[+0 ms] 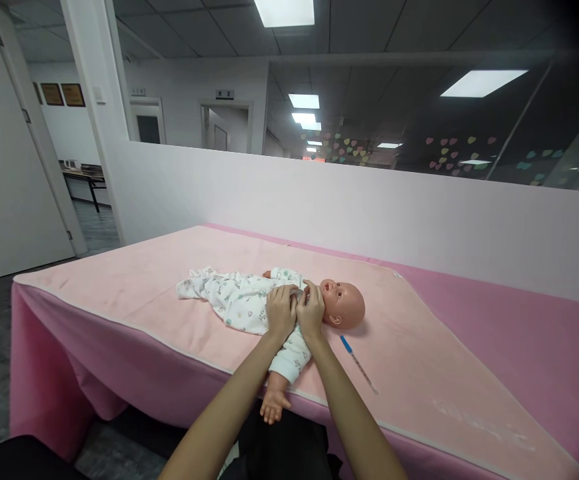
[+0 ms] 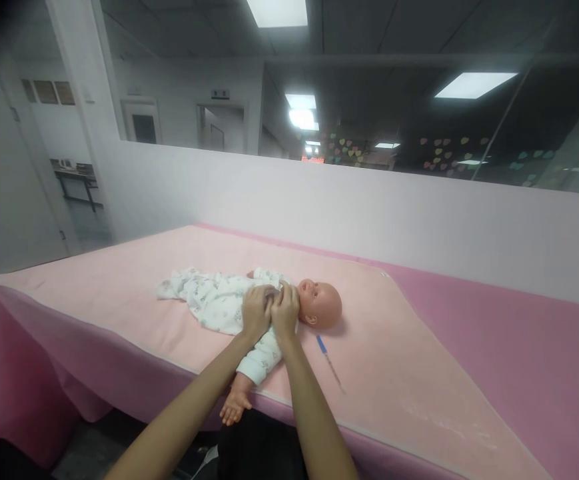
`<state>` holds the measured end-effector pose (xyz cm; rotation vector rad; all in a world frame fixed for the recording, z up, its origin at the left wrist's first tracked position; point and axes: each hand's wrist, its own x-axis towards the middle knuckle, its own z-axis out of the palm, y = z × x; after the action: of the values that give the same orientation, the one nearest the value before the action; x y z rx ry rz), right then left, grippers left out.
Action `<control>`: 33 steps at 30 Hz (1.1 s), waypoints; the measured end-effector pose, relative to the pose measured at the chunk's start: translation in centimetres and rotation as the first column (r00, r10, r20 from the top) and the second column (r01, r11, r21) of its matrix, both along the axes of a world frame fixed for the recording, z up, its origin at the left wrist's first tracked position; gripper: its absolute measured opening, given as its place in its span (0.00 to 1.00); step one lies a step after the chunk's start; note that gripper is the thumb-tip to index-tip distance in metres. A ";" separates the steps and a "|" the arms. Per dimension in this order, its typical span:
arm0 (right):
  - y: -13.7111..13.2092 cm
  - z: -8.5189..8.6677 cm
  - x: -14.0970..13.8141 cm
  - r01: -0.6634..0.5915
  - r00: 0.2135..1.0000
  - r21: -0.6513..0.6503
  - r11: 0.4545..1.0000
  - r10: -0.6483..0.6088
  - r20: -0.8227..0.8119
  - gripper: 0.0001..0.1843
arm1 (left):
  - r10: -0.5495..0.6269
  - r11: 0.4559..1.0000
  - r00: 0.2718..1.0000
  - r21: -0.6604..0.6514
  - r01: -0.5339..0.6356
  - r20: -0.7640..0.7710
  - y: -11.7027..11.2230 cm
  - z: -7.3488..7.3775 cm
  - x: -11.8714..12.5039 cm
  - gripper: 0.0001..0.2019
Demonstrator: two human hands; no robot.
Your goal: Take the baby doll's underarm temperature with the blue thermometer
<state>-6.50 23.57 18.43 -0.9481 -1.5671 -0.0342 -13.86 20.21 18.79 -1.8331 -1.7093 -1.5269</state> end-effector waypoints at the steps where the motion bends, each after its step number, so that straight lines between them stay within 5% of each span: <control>1: 0.0 0.0 0.0 -0.001 1.000 -0.001 1.000 0.001 0.005 0.16 | -0.002 1.000 1.000 0.000 0.002 0.003 0.0 0.0 0.0 0.09; 21: -0.2 0.4 -0.1 -0.016 0.991 -0.006 1.000 0.015 -0.136 0.18 | -0.021 1.000 1.000 0.019 0.022 -0.008 -0.3 0.4 -0.1 0.08; 33: -0.2 0.0 -0.6 -0.161 0.937 -0.064 0.985 0.132 -0.322 0.16 | 0.031 0.999 0.998 0.024 -0.030 -0.056 0.5 -0.3 -0.3 0.10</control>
<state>-7.12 23.39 18.47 -0.8556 -1.3428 0.2841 -14.17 20.67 18.52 -1.8126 -1.6792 -1.4629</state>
